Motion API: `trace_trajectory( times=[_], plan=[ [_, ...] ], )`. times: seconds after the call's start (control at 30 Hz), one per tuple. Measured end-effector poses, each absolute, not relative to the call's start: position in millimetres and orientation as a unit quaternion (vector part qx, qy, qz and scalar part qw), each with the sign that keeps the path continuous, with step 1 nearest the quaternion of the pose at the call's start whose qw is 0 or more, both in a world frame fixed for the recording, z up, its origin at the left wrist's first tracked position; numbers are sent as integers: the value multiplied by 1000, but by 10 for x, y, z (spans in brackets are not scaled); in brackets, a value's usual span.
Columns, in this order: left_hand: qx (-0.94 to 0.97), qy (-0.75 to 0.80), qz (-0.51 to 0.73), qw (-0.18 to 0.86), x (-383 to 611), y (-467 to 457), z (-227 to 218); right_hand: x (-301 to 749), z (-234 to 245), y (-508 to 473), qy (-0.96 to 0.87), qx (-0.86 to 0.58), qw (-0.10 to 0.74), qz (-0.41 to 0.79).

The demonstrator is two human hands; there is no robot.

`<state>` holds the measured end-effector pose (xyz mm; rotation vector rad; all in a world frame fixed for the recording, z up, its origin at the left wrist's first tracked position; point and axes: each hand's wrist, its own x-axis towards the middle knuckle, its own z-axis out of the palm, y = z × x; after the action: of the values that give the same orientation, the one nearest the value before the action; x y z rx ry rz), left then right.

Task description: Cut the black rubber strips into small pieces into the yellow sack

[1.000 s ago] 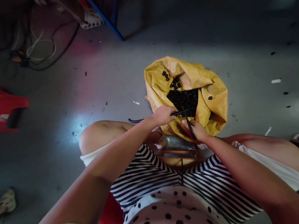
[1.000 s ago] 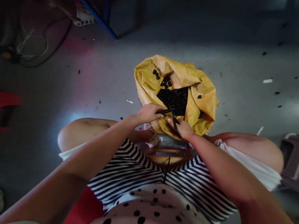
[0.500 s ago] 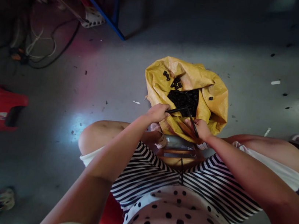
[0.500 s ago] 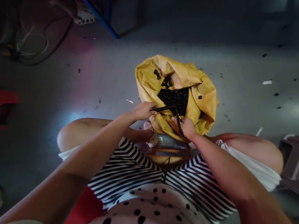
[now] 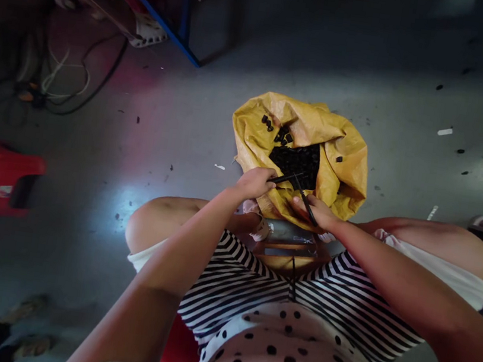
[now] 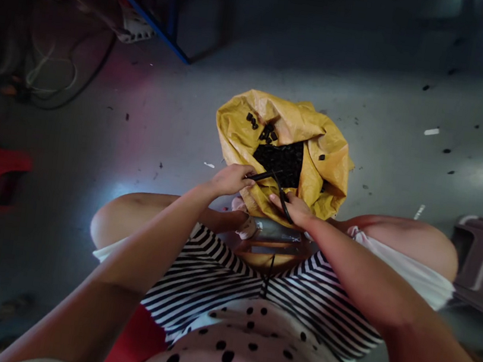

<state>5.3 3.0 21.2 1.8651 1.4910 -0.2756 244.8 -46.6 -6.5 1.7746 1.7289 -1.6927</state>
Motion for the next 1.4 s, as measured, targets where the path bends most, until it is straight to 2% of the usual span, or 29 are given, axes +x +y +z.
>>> trace_trajectory(
  times=[0.4, 0.63, 1.0, 1.4],
  plan=[
    [722, 565, -133, 377, 43, -3, 130, 2423, -106, -445, 616, 616, 66, -487],
    [722, 573, -157, 355, -15, 22, 122, 2465, -135, -450, 599, 626, 5, -499],
    [712, 599, -132, 343, 5, 34, 172, 2458, -81, -463, 574, 593, 73, -560],
    [725, 566, -132, 369, 72, -10, 154, 2405, -88, -458, 596, 605, 34, -527]
  ],
)
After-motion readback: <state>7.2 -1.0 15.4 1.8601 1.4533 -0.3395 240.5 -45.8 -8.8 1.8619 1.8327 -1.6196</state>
